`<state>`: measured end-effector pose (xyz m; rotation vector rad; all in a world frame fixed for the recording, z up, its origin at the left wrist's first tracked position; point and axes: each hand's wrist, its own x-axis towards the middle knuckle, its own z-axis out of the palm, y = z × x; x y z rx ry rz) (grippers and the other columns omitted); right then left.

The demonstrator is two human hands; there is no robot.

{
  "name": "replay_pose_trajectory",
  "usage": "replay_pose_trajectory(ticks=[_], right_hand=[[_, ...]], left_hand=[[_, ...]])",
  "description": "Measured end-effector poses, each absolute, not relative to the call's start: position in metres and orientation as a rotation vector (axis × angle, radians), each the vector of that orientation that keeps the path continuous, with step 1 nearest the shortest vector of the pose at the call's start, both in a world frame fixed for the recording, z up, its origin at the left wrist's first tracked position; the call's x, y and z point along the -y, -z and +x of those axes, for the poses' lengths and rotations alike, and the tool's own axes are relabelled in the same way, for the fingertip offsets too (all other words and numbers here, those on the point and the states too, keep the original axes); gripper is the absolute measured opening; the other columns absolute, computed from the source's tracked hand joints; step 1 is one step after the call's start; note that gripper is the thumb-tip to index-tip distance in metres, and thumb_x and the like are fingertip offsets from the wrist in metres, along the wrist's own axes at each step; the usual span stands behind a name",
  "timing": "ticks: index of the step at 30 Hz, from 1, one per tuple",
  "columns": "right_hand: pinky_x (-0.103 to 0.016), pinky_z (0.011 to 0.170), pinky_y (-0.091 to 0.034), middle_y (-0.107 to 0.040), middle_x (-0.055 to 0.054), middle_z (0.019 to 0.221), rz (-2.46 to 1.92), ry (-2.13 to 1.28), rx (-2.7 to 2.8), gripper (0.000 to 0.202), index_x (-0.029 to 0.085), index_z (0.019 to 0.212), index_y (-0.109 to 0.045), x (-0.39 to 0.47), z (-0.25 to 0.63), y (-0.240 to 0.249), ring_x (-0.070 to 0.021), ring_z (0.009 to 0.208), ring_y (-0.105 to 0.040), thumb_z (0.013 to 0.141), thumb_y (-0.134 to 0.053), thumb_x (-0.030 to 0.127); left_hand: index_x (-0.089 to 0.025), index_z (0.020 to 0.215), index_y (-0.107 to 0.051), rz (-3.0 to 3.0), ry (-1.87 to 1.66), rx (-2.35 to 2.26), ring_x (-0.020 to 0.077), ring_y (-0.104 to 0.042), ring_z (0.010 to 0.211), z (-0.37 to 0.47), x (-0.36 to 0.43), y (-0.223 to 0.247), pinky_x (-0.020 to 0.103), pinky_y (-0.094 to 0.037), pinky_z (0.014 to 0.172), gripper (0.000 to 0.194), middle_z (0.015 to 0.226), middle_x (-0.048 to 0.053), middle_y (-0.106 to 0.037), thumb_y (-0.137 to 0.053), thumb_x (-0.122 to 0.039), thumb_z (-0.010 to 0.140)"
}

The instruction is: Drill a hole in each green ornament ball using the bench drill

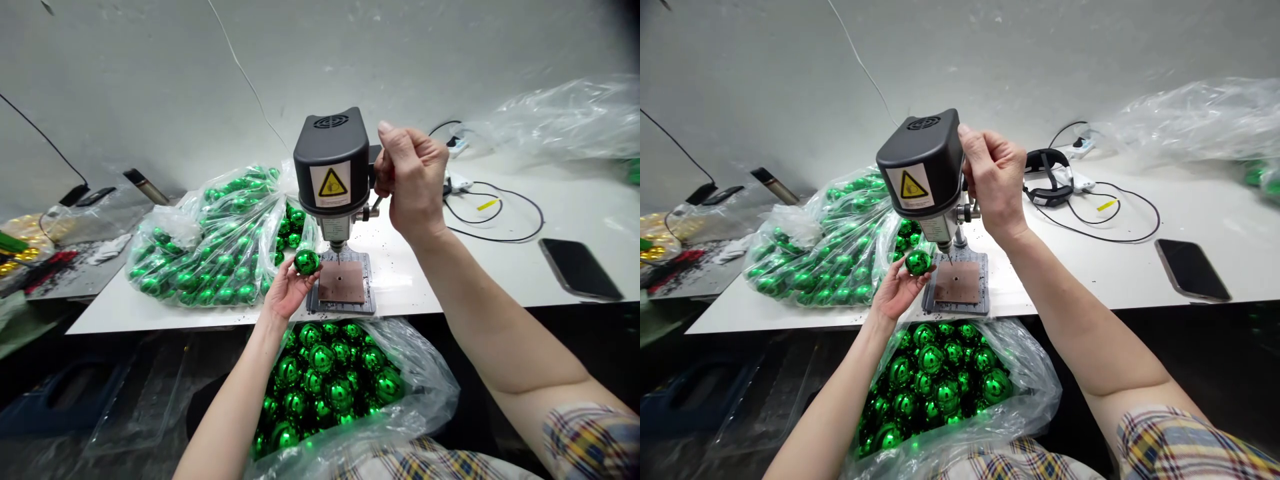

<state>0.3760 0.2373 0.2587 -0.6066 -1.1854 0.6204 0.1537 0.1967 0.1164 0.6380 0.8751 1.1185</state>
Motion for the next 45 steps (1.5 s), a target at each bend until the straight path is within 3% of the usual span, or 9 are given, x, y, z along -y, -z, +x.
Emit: replay_pose_trajectory(ticks=[4, 8, 14, 19, 23, 28, 32, 38, 45], right_hand=[[-0.027, 0.033, -0.019, -0.039, 0.004, 0.05, -0.582, -0.61, 1.164, 0.055, 0.023, 0.055, -0.038, -0.24, 0.376, -0.258, -0.0062, 0.039, -0.028, 0.084, -0.066, 0.06], [-0.026, 0.034, -0.018, -0.035, 0.005, 0.048, -0.57, -0.597, 1.159, 0.057, 0.022, 0.055, -0.036, -0.24, 0.374, -0.258, -0.0056, 0.038, -0.027, 0.085, -0.064, 0.062], [-0.027, 0.039, -0.023, -0.037, 0.005, 0.049, -0.597, -0.592, 1.161, 0.057, 0.022, 0.058, -0.035, -0.245, 0.374, -0.255, -0.0063, 0.043, -0.025, 0.083, -0.063, 0.065], [-0.028, 0.036, -0.019, -0.036, 0.005, 0.05, -0.579, -0.593, 1.137, 0.059, 0.022, 0.057, -0.034, -0.244, 0.373, -0.256, -0.0059, 0.04, -0.024, 0.081, -0.064, 0.067], [-0.027, 0.039, -0.023, -0.037, 0.005, 0.05, -0.59, -0.58, 1.187, 0.058, 0.022, 0.058, -0.033, -0.247, 0.375, -0.255, -0.0061, 0.042, -0.025, 0.083, -0.062, 0.066], [-0.027, 0.039, -0.025, -0.037, 0.005, 0.051, -0.579, -0.58, 1.178, 0.057, 0.022, 0.058, -0.034, -0.249, 0.377, -0.252, -0.0066, 0.043, -0.026, 0.082, -0.064, 0.065], [-0.028, 0.042, -0.03, -0.038, 0.005, 0.051, -0.586, -0.597, 1.177, 0.054, 0.023, 0.059, -0.038, -0.248, 0.377, -0.253, -0.0084, 0.045, -0.031, 0.084, -0.065, 0.062], [-0.028, 0.036, -0.02, -0.036, 0.006, 0.046, -0.541, -0.571, 1.156, 0.055, 0.022, 0.052, -0.038, -0.231, 0.373, -0.257, -0.0068, 0.039, -0.026, 0.084, -0.069, 0.055], [-0.028, 0.04, -0.02, -0.032, 0.006, 0.041, -0.461, -0.404, 1.207, 0.055, 0.018, 0.045, -0.038, -0.199, 0.366, -0.235, -0.0056, 0.038, -0.03, 0.092, -0.065, 0.032]], left_hand=[[-0.016, 0.1, -0.062, 0.752, -1.123, -0.954, 0.0172, -0.069, 0.087, 0.156, -0.195, -0.109, 0.027, -0.056, 0.07, 0.028, 0.103, 0.009, -0.071, -0.071, -0.035, 0.081], [-0.016, 0.105, -0.059, 0.889, -1.101, -1.08, 0.0111, -0.064, 0.064, 0.164, -0.194, -0.097, 0.021, -0.043, 0.051, 0.037, 0.092, 0.006, -0.069, -0.074, -0.032, 0.076], [-0.016, 0.122, -0.06, 1.257, -0.994, -1.223, 0.008, -0.057, 0.065, 0.174, -0.192, -0.086, 0.02, -0.045, 0.055, 0.051, 0.1, 0.005, -0.068, -0.076, -0.031, 0.076], [-0.016, 0.124, -0.056, 1.339, -0.98, -1.216, 0.009, -0.055, 0.064, 0.18, -0.2, -0.077, 0.02, -0.045, 0.05, 0.057, 0.101, 0.007, -0.066, -0.077, -0.038, 0.076], [-0.015, 0.125, -0.057, 1.444, -0.974, -1.249, 0.0114, -0.058, 0.069, 0.187, -0.206, -0.072, 0.024, -0.05, 0.058, 0.058, 0.102, 0.007, -0.067, -0.078, -0.037, 0.076], [-0.016, 0.122, -0.061, 1.725, -1.041, -1.329, 0.0201, -0.064, 0.092, 0.199, -0.207, -0.058, 0.034, -0.053, 0.081, 0.055, 0.112, 0.01, -0.067, -0.08, -0.032, 0.074], [-0.019, 0.122, -0.06, 1.782, -1.116, -1.347, 0.0242, -0.064, 0.102, 0.203, -0.206, -0.045, 0.039, -0.053, 0.09, 0.052, 0.112, 0.01, -0.066, -0.079, -0.03, 0.075], [-0.019, 0.12, -0.061, 1.813, -1.151, -1.319, 0.0256, -0.064, 0.105, 0.202, -0.208, -0.044, 0.042, -0.052, 0.094, 0.051, 0.112, 0.01, -0.067, -0.081, -0.029, 0.073], [-0.019, 0.12, -0.06, 1.798, -1.146, -1.316, 0.0255, -0.065, 0.103, 0.203, -0.208, -0.043, 0.041, -0.052, 0.092, 0.052, 0.111, 0.01, -0.067, -0.081, -0.031, 0.074]])
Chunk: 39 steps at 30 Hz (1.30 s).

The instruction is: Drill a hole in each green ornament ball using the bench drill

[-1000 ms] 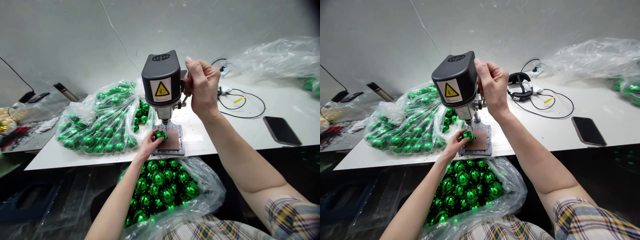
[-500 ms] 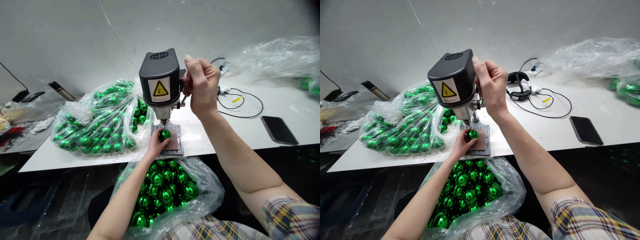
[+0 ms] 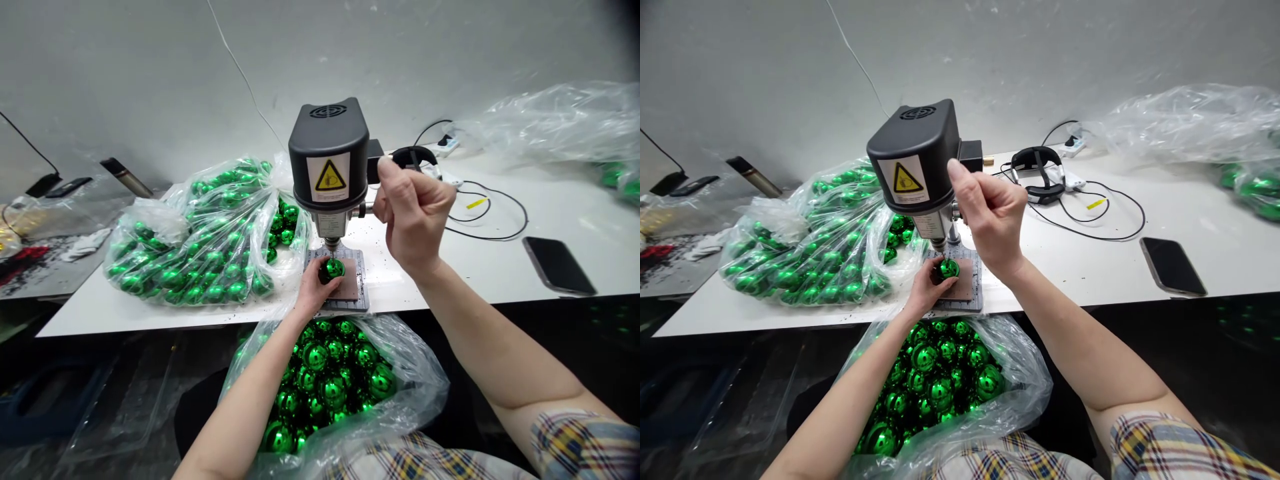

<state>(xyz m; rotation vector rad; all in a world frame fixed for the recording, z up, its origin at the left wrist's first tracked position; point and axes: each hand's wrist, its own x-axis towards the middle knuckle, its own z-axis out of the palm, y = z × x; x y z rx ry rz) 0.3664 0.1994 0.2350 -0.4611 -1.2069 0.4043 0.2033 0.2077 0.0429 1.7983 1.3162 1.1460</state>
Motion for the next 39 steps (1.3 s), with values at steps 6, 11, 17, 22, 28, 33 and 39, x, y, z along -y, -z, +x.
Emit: replay_pose_trajectory(ticks=[6, 11, 17, 22, 28, 33, 39], right_hand=[[-0.028, 0.045, -0.017, -0.027, 0.005, 0.047, -0.408, -0.273, 1.286, 0.052, 0.017, 0.049, -0.031, -0.188, 0.366, -0.21, -0.0051, 0.042, -0.029, 0.093, -0.06, 0.017], [-0.028, 0.046, -0.015, -0.025, 0.005, 0.05, -0.345, -0.169, 1.385, 0.05, 0.016, 0.054, -0.023, -0.188, 0.37, -0.193, -0.0046, 0.044, -0.026, 0.086, -0.059, 0.005], [-0.026, 0.047, -0.019, -0.024, 0.006, 0.054, -0.179, -0.068, 1.446, 0.047, 0.018, 0.059, -0.021, -0.197, 0.374, -0.179, -0.0052, 0.048, -0.026, 0.076, -0.057, -0.007], [-0.026, 0.048, -0.024, -0.027, 0.006, 0.051, -0.144, -0.029, 1.526, 0.046, 0.019, 0.058, -0.021, -0.193, 0.374, -0.178, -0.006, 0.046, -0.027, 0.078, -0.056, -0.005], [-0.028, 0.04, -0.022, -0.036, 0.005, 0.043, -0.467, -0.398, 1.166, 0.052, 0.019, 0.047, -0.039, -0.202, 0.367, -0.234, -0.0067, 0.039, -0.031, 0.09, -0.066, 0.026], [-0.031, 0.035, -0.016, -0.037, 0.004, 0.046, -0.541, -0.717, 1.062, 0.05, 0.022, 0.05, -0.043, -0.225, 0.37, -0.266, -0.0086, 0.038, -0.026, 0.08, -0.076, 0.044], [-0.033, 0.036, -0.019, -0.037, 0.002, 0.05, -0.542, -0.59, 1.151, 0.051, 0.023, 0.055, -0.038, -0.231, 0.372, -0.255, -0.0095, 0.041, -0.028, 0.086, -0.069, 0.051]], left_hand=[[-0.019, 0.121, -0.059, 1.785, -1.138, -1.322, 0.0243, -0.066, 0.101, 0.204, -0.207, -0.041, 0.039, -0.054, 0.089, 0.053, 0.109, 0.009, -0.068, -0.081, -0.031, 0.075], [-0.017, 0.122, -0.058, 1.751, -1.131, -1.33, 0.0254, -0.066, 0.102, 0.205, -0.207, -0.041, 0.04, -0.054, 0.088, 0.055, 0.108, 0.01, -0.068, -0.081, -0.031, 0.074], [-0.017, 0.122, -0.058, 1.735, -1.114, -1.331, 0.0253, -0.065, 0.102, 0.205, -0.204, -0.048, 0.039, -0.053, 0.089, 0.054, 0.105, 0.009, -0.069, -0.08, -0.031, 0.074], [-0.017, 0.121, -0.058, 1.706, -1.113, -1.344, 0.0252, -0.065, 0.101, 0.205, -0.205, -0.048, 0.04, -0.053, 0.088, 0.055, 0.107, 0.01, -0.068, -0.081, -0.03, 0.073], [-0.018, 0.112, -0.057, 1.614, -1.163, -1.43, 0.0223, -0.065, 0.094, 0.212, -0.198, -0.06, 0.035, -0.052, 0.084, 0.051, 0.103, 0.008, -0.068, -0.082, -0.029, 0.068], [-0.021, 0.094, -0.066, 1.884, -0.68, -1.421, 0.0185, -0.059, 0.062, 0.165, -0.15, -0.103, 0.028, -0.041, 0.056, 0.047, 0.073, 0.001, -0.066, -0.089, -0.036, 0.057], [-0.022, 0.092, -0.073, 2.072, -0.666, -1.241, 0.019, -0.061, 0.062, 0.109, -0.184, -0.138, 0.028, -0.044, 0.056, 0.02, 0.07, 0.003, -0.068, -0.062, -0.039, 0.089]])
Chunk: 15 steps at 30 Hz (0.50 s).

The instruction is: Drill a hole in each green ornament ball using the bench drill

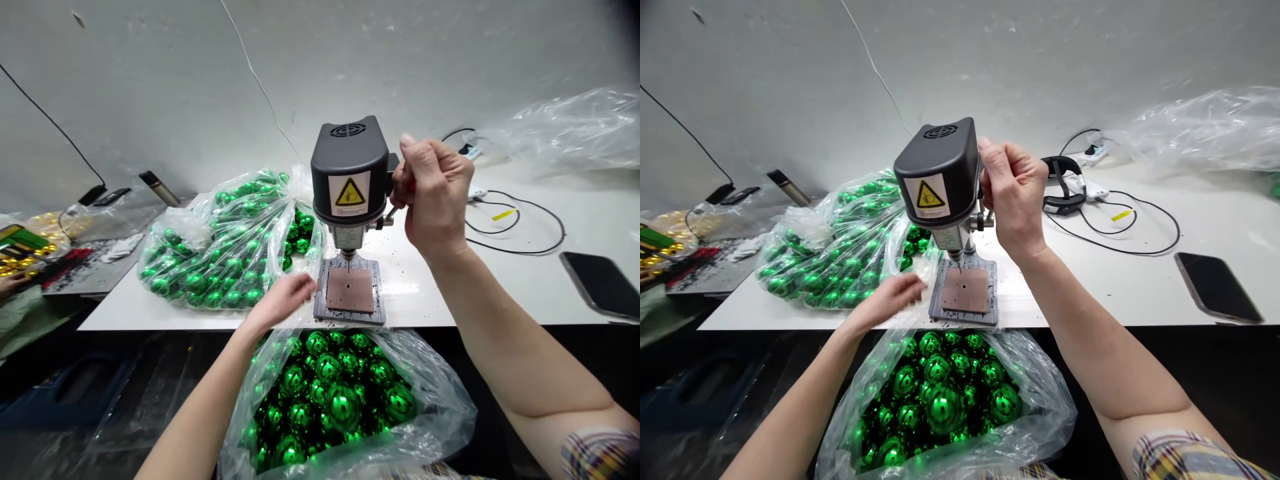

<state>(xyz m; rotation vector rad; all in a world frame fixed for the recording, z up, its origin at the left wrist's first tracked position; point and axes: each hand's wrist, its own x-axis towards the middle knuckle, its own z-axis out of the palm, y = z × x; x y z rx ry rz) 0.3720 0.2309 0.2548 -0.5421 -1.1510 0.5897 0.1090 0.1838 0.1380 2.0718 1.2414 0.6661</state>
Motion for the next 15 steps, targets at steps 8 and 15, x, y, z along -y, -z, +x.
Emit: replay_pose_trajectory(ticks=[8, 15], right_hand=[[-0.03, 0.033, -0.022, -0.039, 0.003, 0.049, -0.542, -0.531, 1.152, 0.048, 0.022, 0.055, -0.04, -0.231, 0.37, -0.255, -0.0076, 0.039, -0.031, 0.089, -0.067, 0.041], [-0.03, 0.033, -0.022, -0.039, 0.003, 0.048, -0.534, -0.494, 1.164, 0.049, 0.022, 0.055, -0.038, -0.23, 0.369, -0.256, -0.0078, 0.039, -0.032, 0.09, -0.067, 0.043]], left_hand=[[-0.018, 0.105, -0.068, 2.394, -0.293, -1.855, 0.0282, -0.059, 0.106, 0.133, -0.323, -0.111, 0.039, -0.049, 0.091, 0.041, 0.118, 0.013, -0.061, -0.058, 0.003, 0.072], [-0.017, 0.113, -0.066, 2.327, -0.405, -1.926, 0.0311, -0.06, 0.109, 0.126, -0.326, -0.109, 0.042, -0.048, 0.096, 0.043, 0.123, 0.015, -0.056, -0.067, -0.005, 0.073]])
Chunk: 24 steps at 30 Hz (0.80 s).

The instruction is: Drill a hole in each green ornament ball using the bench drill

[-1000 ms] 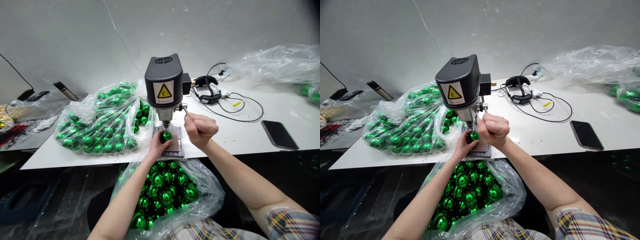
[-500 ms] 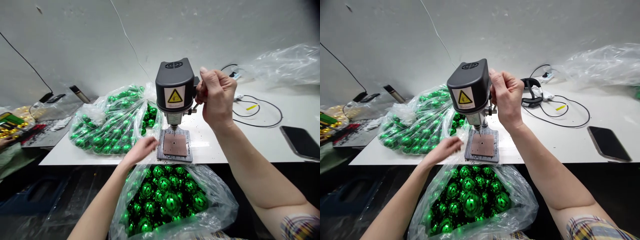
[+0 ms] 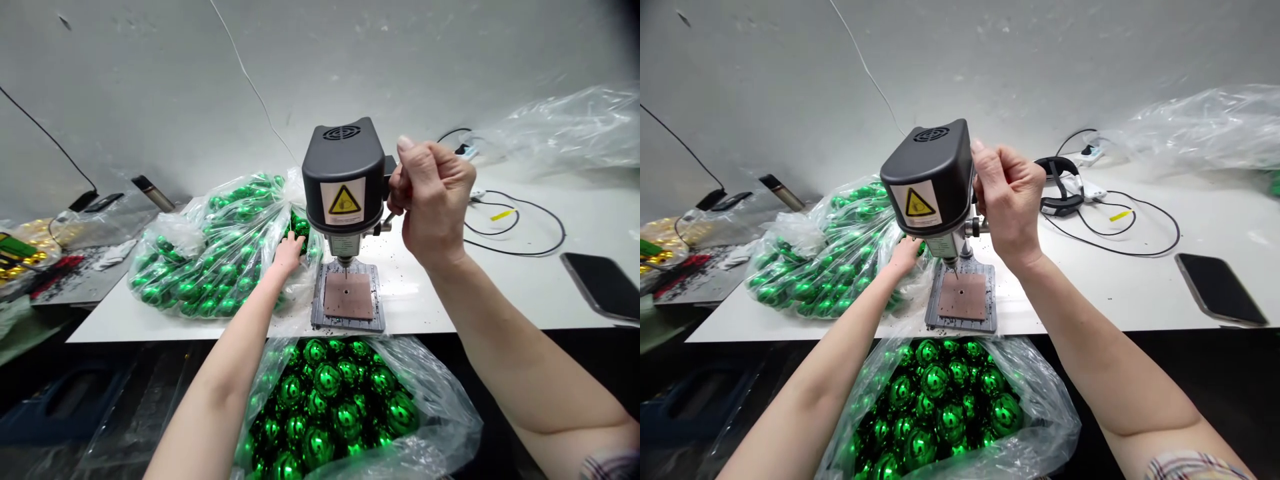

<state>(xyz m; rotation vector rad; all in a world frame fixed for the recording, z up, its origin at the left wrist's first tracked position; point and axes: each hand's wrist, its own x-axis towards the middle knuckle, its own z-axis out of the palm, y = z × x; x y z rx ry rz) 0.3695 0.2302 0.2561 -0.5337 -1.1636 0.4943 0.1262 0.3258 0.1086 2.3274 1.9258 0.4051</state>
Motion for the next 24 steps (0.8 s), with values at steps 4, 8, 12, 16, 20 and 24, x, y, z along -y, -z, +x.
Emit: replay_pose_trajectory(ticks=[4, 8, 12, 16, 20, 24], right_hand=[[-0.031, 0.033, -0.022, -0.038, 0.003, 0.049, -0.536, -0.504, 1.158, 0.051, 0.023, 0.055, -0.037, -0.231, 0.37, -0.255, -0.0083, 0.039, -0.03, 0.089, -0.067, 0.046], [-0.031, 0.033, -0.021, -0.038, 0.003, 0.048, -0.488, -0.541, 1.105, 0.051, 0.022, 0.052, -0.038, -0.228, 0.368, -0.257, -0.008, 0.038, -0.03, 0.086, -0.071, 0.041], [-0.029, 0.033, -0.021, -0.038, 0.004, 0.048, -0.481, -0.546, 1.096, 0.053, 0.021, 0.052, -0.036, -0.228, 0.368, -0.258, -0.007, 0.038, -0.03, 0.085, -0.072, 0.043], [-0.027, 0.034, -0.023, -0.037, 0.004, 0.049, -0.534, -0.471, 1.163, 0.054, 0.022, 0.057, -0.033, -0.235, 0.371, -0.254, -0.0068, 0.039, -0.031, 0.088, -0.063, 0.054], [-0.026, 0.036, -0.023, -0.036, 0.005, 0.05, -0.563, -0.413, 1.235, 0.054, 0.022, 0.061, -0.031, -0.243, 0.374, -0.249, -0.0067, 0.041, -0.029, 0.091, -0.056, 0.06], [-0.026, 0.036, -0.024, -0.036, 0.005, 0.05, -0.553, -0.438, 1.191, 0.056, 0.022, 0.059, -0.032, -0.241, 0.372, -0.251, -0.0066, 0.04, -0.03, 0.088, -0.059, 0.061]], left_hand=[[-0.018, 0.124, -0.061, 2.112, -0.812, -1.946, 0.0251, -0.066, 0.095, 0.109, -0.298, -0.127, 0.037, -0.053, 0.085, 0.048, 0.115, 0.012, -0.058, -0.072, -0.025, 0.078], [-0.017, 0.124, -0.059, 1.424, -1.243, -1.396, 0.0164, -0.068, 0.075, 0.108, -0.252, -0.138, 0.033, -0.057, 0.073, 0.055, 0.103, 0.007, -0.067, -0.076, -0.041, 0.077], [-0.015, 0.108, -0.065, 1.097, -1.095, -1.079, 0.0166, -0.07, 0.075, 0.126, -0.218, -0.13, 0.033, -0.058, 0.074, 0.049, 0.097, 0.01, -0.072, -0.079, -0.048, 0.075], [-0.014, 0.101, -0.069, 1.039, -1.051, -1.028, 0.0119, -0.066, 0.068, 0.145, -0.206, -0.114, 0.027, -0.055, 0.068, 0.045, 0.091, 0.008, -0.073, -0.081, -0.048, 0.074], [-0.015, 0.113, -0.067, 1.07, -1.071, -1.089, 0.0141, -0.068, 0.076, 0.156, -0.203, -0.098, 0.027, -0.055, 0.07, 0.053, 0.103, 0.01, -0.074, -0.081, -0.046, 0.073], [-0.015, 0.121, -0.063, 1.169, -1.127, -1.166, 0.0191, -0.069, 0.091, 0.168, -0.203, -0.079, 0.029, -0.055, 0.075, 0.063, 0.105, 0.01, -0.074, -0.084, -0.043, 0.069]])
